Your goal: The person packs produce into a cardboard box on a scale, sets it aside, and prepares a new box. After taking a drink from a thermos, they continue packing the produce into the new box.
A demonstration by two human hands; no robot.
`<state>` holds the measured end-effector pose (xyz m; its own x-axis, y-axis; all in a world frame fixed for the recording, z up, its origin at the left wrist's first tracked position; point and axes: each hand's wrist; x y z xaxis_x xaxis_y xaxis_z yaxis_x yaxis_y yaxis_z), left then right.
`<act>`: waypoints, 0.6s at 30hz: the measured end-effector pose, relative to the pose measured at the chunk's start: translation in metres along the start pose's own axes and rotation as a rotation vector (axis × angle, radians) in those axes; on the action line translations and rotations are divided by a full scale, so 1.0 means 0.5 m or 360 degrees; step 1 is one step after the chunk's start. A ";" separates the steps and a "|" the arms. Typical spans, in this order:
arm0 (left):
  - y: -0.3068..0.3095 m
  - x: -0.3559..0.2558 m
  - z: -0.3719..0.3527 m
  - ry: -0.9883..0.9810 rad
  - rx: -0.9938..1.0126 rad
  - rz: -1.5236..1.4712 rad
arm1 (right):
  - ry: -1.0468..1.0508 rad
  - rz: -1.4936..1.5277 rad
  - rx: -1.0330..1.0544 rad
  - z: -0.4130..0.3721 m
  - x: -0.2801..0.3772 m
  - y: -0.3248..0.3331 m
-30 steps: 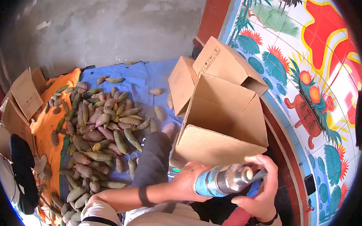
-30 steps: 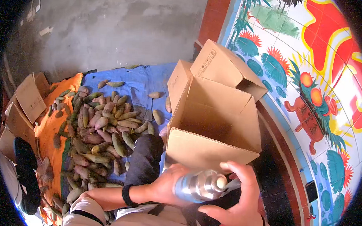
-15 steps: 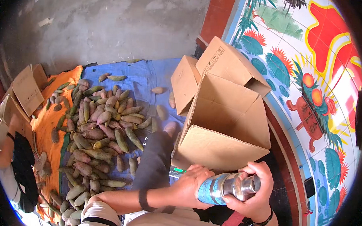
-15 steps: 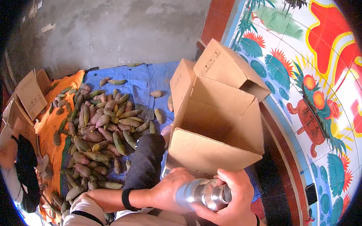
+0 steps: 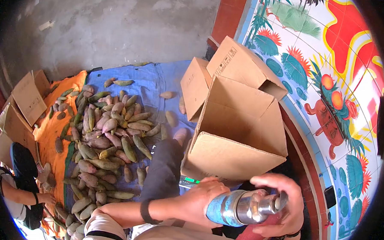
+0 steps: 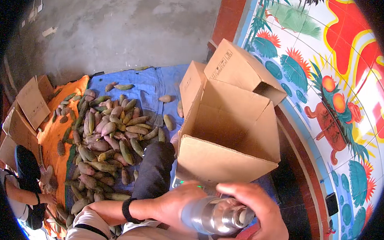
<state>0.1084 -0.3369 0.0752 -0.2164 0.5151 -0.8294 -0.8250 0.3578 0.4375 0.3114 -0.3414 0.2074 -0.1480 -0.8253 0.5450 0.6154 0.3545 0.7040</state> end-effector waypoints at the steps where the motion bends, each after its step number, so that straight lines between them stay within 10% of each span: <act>1: 0.003 -0.002 0.001 0.0000 0.0001 0.0002 | -0.0029 -0.0172 -0.0169 0.000 0.006 -0.005; 3: 0.005 -0.007 0.002 0.0008 -0.0095 0.0162 | -0.0281 0.0009 -0.0569 -0.024 0.008 -0.042; 9: -0.008 0.019 0.002 0.0112 -0.0062 0.0183 | -0.0136 -0.0116 0.0123 -0.009 -0.011 -0.002; 18: 0.008 0.009 0.004 0.0039 -0.0182 0.0198 | -0.0009 -0.0234 -0.0162 -0.004 -0.016 -0.030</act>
Point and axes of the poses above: each hand's wrist, its own z-axis towards the middle knuckle, its own y-axis out of the back of the hand, x = y × z, and after that the axes turned 11 degrees about y, right-handed
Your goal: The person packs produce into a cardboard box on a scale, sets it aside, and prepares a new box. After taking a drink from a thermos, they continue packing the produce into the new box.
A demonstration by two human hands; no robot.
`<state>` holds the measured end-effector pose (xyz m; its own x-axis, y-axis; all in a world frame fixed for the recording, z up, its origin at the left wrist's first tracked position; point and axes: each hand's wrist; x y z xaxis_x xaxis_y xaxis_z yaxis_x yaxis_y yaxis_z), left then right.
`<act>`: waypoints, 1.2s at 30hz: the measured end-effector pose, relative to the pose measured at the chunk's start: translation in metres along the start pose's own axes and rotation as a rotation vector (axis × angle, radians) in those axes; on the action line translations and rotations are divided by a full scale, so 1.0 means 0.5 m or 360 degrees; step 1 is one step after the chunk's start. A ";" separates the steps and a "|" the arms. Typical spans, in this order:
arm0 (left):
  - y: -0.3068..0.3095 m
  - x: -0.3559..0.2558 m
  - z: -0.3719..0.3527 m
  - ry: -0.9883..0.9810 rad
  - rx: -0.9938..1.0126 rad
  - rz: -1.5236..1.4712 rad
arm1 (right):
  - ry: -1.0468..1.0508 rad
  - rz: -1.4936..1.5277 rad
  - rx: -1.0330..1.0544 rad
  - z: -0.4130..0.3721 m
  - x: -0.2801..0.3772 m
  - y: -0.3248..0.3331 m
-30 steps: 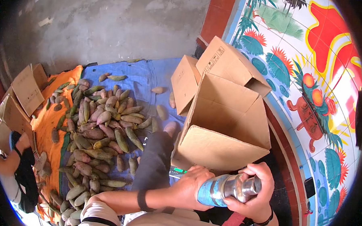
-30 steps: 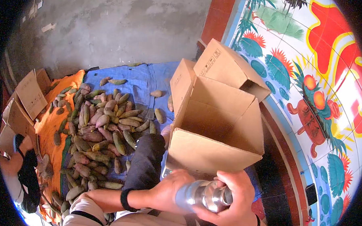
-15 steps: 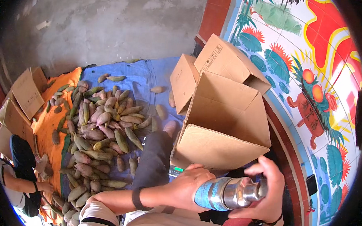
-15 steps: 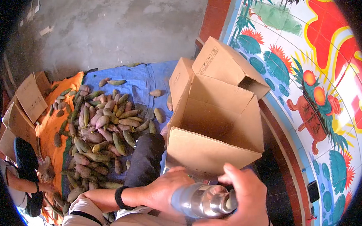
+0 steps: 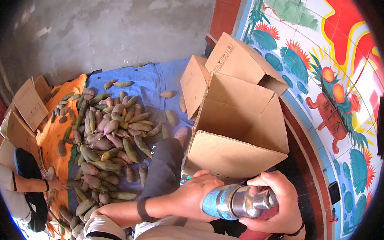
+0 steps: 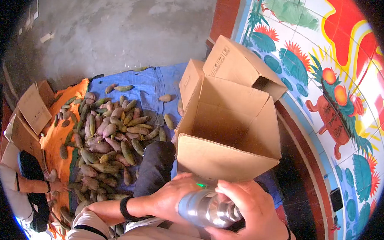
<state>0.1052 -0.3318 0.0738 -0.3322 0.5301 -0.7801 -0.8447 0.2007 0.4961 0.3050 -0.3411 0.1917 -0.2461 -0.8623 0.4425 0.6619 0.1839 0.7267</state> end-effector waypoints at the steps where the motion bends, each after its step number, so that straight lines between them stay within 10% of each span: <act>1: 0.003 -0.001 0.001 -0.0024 0.0018 -0.0014 | -0.0006 0.0003 -0.0004 0.001 0.001 0.008; 4: 0.009 0.005 0.002 -0.0111 0.0090 -0.0120 | -0.0090 0.0172 0.0388 0.020 0.014 0.039; 11: 0.027 -0.004 0.009 -0.0117 0.0292 -0.0168 | 0.0319 0.0569 0.0102 -0.001 -0.018 0.025; 21: 0.027 -0.001 -0.002 0.0005 0.0259 -0.0029 | -0.0287 -0.0129 -0.0028 0.001 0.029 0.005; 36: 0.039 -0.003 -0.001 -0.0021 0.0436 -0.0319 | 0.0301 0.0369 -0.0448 -0.020 -0.013 0.024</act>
Point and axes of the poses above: each hand's wrist, its own z-axis towards the middle knuckle, its own y-axis out of the back of the hand, x = y × z, and after that the axes turned 11 degrees about y, right-handed
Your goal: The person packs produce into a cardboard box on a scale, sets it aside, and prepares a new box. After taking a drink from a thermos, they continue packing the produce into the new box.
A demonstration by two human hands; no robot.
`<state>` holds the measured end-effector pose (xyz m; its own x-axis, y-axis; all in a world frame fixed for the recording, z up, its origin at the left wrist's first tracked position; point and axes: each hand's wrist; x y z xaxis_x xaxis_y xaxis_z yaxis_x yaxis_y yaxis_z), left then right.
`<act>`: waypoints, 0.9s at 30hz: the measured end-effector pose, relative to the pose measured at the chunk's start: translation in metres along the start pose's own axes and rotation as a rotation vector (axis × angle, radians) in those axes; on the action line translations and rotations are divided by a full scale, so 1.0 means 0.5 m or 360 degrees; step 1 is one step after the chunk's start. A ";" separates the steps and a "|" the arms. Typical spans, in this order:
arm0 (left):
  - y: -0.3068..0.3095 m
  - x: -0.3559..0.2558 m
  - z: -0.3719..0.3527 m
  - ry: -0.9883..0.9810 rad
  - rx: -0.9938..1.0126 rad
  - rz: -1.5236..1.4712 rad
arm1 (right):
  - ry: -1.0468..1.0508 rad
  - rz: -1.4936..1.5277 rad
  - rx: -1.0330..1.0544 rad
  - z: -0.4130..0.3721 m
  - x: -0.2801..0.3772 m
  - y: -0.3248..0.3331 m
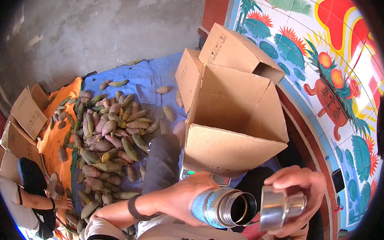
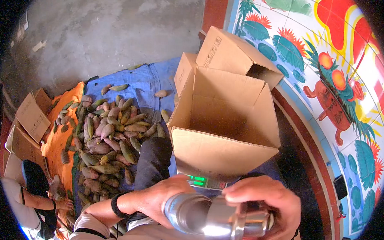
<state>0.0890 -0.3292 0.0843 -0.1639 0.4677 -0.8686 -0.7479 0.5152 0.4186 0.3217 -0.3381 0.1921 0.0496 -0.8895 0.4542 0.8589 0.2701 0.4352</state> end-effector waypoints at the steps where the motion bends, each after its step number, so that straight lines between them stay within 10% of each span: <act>1: 0.002 0.000 -0.001 -0.0026 -0.0041 0.0018 | -0.0004 0.0000 -0.0001 -0.010 -0.005 -0.010; 5: 0.026 -0.004 -0.011 -0.0128 -0.0258 0.0230 | -0.0073 0.0020 -0.0360 -0.039 0.009 -0.026; 7: 0.041 -0.011 -0.014 -0.0114 -0.0288 0.0243 | -0.0657 -0.0097 -0.1005 -0.025 0.030 -0.054; 27: 0.103 -0.124 -0.022 -0.0459 -0.0627 0.0646 | -0.0764 -0.0398 -0.1306 -0.031 0.061 -0.063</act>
Point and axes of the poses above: each hand's wrist, its own z-axis towards the middle knuckle, its own y-axis out of the back of the hand, x = y × z, and after that the axes turned 11 degrees about y, right-handed
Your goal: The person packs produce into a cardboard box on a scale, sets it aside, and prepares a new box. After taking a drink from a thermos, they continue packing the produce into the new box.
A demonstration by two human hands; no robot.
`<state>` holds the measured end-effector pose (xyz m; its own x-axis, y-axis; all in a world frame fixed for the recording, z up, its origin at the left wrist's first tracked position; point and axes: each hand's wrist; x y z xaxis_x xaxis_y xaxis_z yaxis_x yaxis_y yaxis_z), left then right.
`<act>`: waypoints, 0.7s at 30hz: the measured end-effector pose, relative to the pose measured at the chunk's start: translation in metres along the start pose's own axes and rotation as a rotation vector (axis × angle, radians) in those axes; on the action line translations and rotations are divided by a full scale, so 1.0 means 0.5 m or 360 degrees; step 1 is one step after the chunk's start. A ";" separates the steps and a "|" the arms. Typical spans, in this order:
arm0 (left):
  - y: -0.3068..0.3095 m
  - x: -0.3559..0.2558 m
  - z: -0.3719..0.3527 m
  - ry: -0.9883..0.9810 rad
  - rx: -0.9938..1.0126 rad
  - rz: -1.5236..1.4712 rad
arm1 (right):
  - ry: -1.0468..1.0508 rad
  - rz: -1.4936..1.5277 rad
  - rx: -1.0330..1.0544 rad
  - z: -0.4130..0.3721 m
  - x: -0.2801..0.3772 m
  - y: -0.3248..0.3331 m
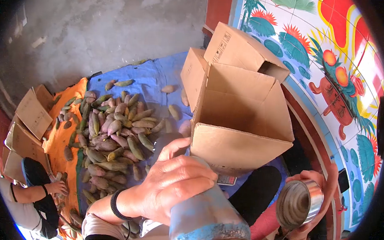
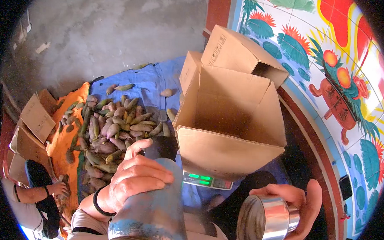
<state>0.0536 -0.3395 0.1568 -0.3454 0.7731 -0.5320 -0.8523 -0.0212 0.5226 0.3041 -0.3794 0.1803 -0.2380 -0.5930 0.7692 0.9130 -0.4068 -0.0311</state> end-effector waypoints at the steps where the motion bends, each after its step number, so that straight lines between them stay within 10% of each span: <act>1: 0.000 0.000 0.000 -0.0002 0.0001 0.0008 | 0.0002 0.0008 -0.0002 -0.002 0.007 -0.005; 21: 0.057 -0.040 0.056 -0.0327 -0.0264 0.0527 | 0.0261 0.0271 -0.0061 0.007 0.005 0.016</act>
<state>0.0471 -0.3378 0.2008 -0.5400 0.8174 -0.2005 -0.7659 -0.3784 0.5198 0.3119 -0.3815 0.1841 -0.1354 -0.7589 0.6370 0.9320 -0.3158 -0.1781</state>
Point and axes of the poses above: each hand's wrist, its own z-axis towards the middle knuckle, its own y-axis out of the back of the hand, x = y × z, and after that the axes turned 11 degrees about y, right-handed
